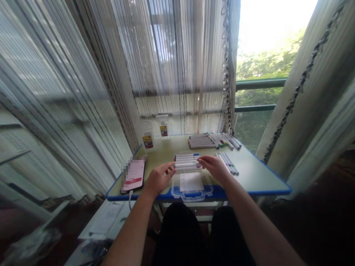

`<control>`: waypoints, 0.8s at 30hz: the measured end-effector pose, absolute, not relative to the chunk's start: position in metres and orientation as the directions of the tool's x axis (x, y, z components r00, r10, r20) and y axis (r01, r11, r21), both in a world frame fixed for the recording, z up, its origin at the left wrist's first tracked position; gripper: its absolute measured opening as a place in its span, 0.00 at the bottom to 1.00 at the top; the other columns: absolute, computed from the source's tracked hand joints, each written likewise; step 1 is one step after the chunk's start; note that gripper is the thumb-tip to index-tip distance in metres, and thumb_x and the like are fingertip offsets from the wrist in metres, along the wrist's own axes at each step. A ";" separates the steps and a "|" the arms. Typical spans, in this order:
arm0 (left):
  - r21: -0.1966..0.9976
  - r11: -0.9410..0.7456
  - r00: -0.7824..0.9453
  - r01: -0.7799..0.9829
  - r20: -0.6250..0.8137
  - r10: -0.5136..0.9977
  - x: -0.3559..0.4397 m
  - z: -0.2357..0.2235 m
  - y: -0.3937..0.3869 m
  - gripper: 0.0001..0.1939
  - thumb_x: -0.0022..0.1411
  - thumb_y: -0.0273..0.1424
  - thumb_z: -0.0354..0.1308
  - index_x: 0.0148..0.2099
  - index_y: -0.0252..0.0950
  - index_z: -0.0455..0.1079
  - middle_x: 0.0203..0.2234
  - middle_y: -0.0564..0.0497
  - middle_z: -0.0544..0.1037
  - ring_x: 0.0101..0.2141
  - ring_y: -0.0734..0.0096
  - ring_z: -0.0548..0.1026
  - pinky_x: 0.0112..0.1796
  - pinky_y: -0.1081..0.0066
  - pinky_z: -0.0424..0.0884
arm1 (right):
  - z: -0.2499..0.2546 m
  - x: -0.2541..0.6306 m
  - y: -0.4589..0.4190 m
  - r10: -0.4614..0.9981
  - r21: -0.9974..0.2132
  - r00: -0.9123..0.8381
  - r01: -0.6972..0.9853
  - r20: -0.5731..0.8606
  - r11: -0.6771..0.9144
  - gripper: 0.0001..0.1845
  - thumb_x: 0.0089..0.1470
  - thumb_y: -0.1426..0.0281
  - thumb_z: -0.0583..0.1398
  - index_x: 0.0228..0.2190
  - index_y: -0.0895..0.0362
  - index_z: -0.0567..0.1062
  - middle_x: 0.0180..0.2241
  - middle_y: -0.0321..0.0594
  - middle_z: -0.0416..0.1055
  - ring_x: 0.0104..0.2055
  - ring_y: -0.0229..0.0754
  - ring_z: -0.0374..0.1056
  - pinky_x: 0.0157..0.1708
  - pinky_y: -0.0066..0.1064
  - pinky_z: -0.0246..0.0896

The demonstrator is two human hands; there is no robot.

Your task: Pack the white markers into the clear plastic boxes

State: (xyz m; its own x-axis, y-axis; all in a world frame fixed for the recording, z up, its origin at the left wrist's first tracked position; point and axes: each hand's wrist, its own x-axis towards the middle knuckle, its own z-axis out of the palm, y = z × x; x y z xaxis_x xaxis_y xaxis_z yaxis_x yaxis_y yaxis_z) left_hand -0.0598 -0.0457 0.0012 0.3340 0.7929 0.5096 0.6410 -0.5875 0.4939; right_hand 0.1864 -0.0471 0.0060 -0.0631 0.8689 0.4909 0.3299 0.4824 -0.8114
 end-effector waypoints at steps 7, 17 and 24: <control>0.672 -0.531 0.302 0.516 0.436 0.847 -0.049 0.012 -0.040 0.16 0.55 0.40 0.57 0.40 0.34 0.75 0.29 0.48 0.78 0.27 0.72 0.71 0.30 0.73 0.68 | -0.006 0.193 -0.048 0.863 -0.788 -0.045 0.387 0.503 0.480 0.14 0.52 0.60 0.56 0.29 0.56 0.77 0.23 0.37 0.75 0.24 0.37 0.68 0.26 0.27 0.62; 0.784 -0.436 0.219 0.443 0.377 0.900 -0.052 0.003 -0.036 0.17 0.52 0.41 0.59 0.37 0.31 0.73 0.25 0.50 0.75 0.25 0.73 0.70 0.27 0.74 0.65 | -0.011 0.193 -0.047 0.851 -0.799 -0.036 0.328 0.523 0.505 0.15 0.49 0.60 0.60 0.35 0.58 0.75 0.22 0.35 0.69 0.24 0.35 0.63 0.25 0.27 0.59; 0.828 -0.436 0.665 0.354 0.105 0.740 -0.024 0.044 -0.036 0.17 0.54 0.39 0.58 0.41 0.33 0.75 0.26 0.49 0.77 0.24 0.75 0.69 0.24 0.76 0.62 | -0.010 0.185 -0.048 0.826 -0.822 -0.026 0.080 0.563 0.564 0.17 0.48 0.59 0.60 0.37 0.56 0.72 0.30 0.38 0.71 0.32 0.38 0.67 0.34 0.31 0.64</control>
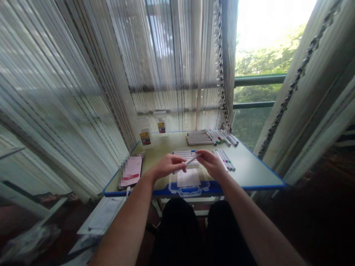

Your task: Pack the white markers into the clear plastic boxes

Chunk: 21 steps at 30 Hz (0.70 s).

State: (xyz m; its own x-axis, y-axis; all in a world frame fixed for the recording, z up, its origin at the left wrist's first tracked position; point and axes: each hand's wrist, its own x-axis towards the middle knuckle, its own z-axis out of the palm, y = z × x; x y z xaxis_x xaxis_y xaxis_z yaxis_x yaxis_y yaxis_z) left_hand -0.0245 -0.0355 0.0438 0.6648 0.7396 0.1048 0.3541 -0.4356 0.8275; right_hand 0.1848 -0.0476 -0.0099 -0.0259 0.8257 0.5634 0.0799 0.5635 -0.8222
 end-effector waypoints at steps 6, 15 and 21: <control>0.934 -0.321 0.635 0.154 0.155 0.757 -0.014 0.051 -0.020 0.14 0.52 0.37 0.62 0.37 0.32 0.74 0.28 0.48 0.78 0.25 0.76 0.72 0.25 0.76 0.66 | -0.009 0.186 -0.051 0.813 -0.812 0.014 0.063 0.583 0.581 0.24 0.49 0.59 0.60 0.47 0.54 0.65 0.34 0.40 0.73 0.32 0.38 0.68 0.33 0.31 0.65; 0.976 -0.094 0.496 -0.195 0.180 0.849 -0.010 0.030 -0.034 0.16 0.48 0.32 0.65 0.40 0.31 0.71 0.41 0.41 0.77 0.35 0.64 0.77 0.34 0.67 0.74 | -0.012 0.181 -0.051 0.805 -0.730 -0.072 0.382 0.588 0.567 0.08 0.50 0.65 0.59 0.31 0.56 0.74 0.26 0.39 0.73 0.27 0.37 0.67 0.28 0.29 0.63; 0.946 -0.316 0.307 -0.074 0.323 0.895 -0.028 0.032 -0.032 0.20 0.47 0.33 0.66 0.43 0.32 0.70 0.27 0.51 0.76 0.25 0.76 0.73 0.24 0.77 0.69 | -0.014 0.185 -0.051 0.811 -0.723 -0.083 0.406 0.580 0.559 0.09 0.51 0.65 0.58 0.32 0.56 0.76 0.28 0.40 0.75 0.28 0.38 0.69 0.29 0.29 0.64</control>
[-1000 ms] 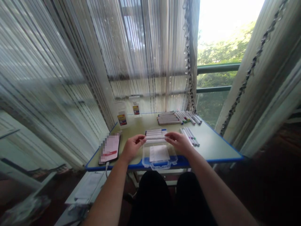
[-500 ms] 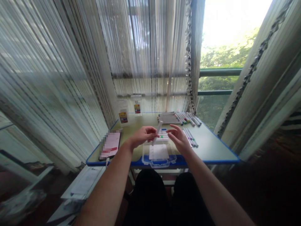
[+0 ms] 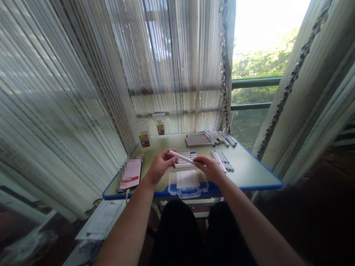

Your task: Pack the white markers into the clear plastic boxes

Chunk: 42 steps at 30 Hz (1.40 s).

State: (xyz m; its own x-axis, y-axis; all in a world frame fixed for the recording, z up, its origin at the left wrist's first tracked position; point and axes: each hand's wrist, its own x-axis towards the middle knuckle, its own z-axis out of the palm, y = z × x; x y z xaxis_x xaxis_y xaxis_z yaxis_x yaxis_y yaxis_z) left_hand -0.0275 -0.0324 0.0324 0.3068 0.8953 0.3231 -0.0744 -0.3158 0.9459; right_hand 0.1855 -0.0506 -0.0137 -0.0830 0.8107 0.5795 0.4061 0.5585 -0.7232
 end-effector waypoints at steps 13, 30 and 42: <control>0.605 -0.559 0.325 0.567 0.460 0.827 -0.052 0.004 -0.033 0.09 0.50 0.35 0.62 0.35 0.37 0.77 0.32 0.50 0.75 0.29 0.74 0.70 0.29 0.74 0.65 | -0.020 0.190 -0.047 0.776 -0.489 -0.206 0.673 0.596 0.555 0.08 0.51 0.76 0.59 0.30 0.54 0.78 0.31 0.38 0.77 0.35 0.41 0.67 0.39 0.33 0.60; 0.504 -0.571 0.390 0.649 0.424 0.817 -0.052 -0.001 -0.033 0.12 0.58 0.33 0.55 0.40 0.37 0.77 0.33 0.49 0.73 0.33 0.71 0.72 0.35 0.71 0.68 | -0.023 0.191 -0.046 0.833 -0.557 -0.150 0.679 0.532 0.478 0.08 0.48 0.73 0.61 0.31 0.55 0.81 0.32 0.42 0.71 0.36 0.41 0.68 0.40 0.33 0.62; 0.499 -0.567 0.370 0.655 0.443 0.817 -0.051 -0.002 -0.030 0.08 0.54 0.32 0.60 0.35 0.37 0.78 0.32 0.49 0.75 0.32 0.70 0.73 0.35 0.71 0.69 | -0.021 0.192 -0.046 0.867 -0.626 -0.136 0.640 0.479 0.446 0.09 0.46 0.76 0.60 0.30 0.56 0.79 0.34 0.41 0.69 0.35 0.39 0.66 0.39 0.30 0.61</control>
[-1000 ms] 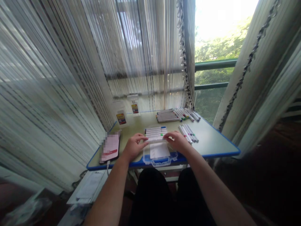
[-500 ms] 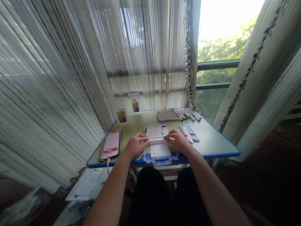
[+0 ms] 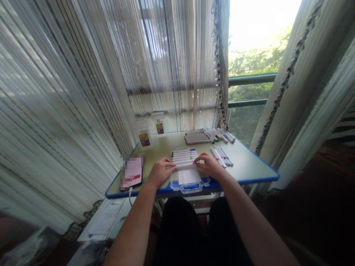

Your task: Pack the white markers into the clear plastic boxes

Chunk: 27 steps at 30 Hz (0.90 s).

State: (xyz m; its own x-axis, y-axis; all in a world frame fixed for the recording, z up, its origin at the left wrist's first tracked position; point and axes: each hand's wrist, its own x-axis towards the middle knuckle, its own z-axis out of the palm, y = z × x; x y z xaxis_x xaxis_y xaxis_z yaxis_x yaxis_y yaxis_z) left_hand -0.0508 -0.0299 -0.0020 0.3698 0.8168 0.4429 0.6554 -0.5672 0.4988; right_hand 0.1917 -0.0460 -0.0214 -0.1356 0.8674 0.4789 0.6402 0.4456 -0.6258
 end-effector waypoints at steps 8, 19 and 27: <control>0.401 -0.610 0.414 0.683 0.476 0.776 -0.049 -0.003 -0.035 0.08 0.55 0.32 0.58 0.35 0.38 0.77 0.33 0.50 0.75 0.33 0.71 0.74 0.37 0.70 0.69 | -0.025 0.192 -0.043 0.851 -0.618 -0.123 0.636 0.510 0.462 0.06 0.45 0.76 0.61 0.26 0.57 0.79 0.33 0.41 0.69 0.36 0.40 0.68 0.41 0.32 0.62; 0.367 -0.607 0.439 0.705 0.447 0.779 -0.047 0.000 -0.037 0.10 0.57 0.34 0.55 0.35 0.37 0.77 0.36 0.48 0.73 0.34 0.70 0.73 0.38 0.70 0.68 | -0.022 0.192 -0.045 0.843 -0.594 -0.128 0.656 0.522 0.466 0.06 0.45 0.75 0.61 0.26 0.56 0.80 0.31 0.41 0.70 0.34 0.39 0.69 0.41 0.32 0.63; 0.304 -0.629 0.471 0.715 0.455 0.756 -0.045 0.003 -0.046 0.15 0.60 0.40 0.52 0.35 0.38 0.77 0.36 0.49 0.73 0.33 0.71 0.73 0.37 0.71 0.68 | -0.025 0.191 -0.045 0.800 -0.532 -0.137 0.679 0.585 0.506 0.06 0.44 0.76 0.62 0.24 0.55 0.80 0.35 0.42 0.69 0.37 0.42 0.68 0.43 0.35 0.62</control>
State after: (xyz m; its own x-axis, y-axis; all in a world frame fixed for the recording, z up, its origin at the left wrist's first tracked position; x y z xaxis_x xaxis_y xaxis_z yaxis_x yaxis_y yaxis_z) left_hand -0.0447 -0.0456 0.0031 0.4712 0.7558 0.4546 0.7155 -0.6290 0.3041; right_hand 0.1911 -0.0447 -0.0248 -0.1368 0.7996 0.5847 0.6790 0.5055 -0.5323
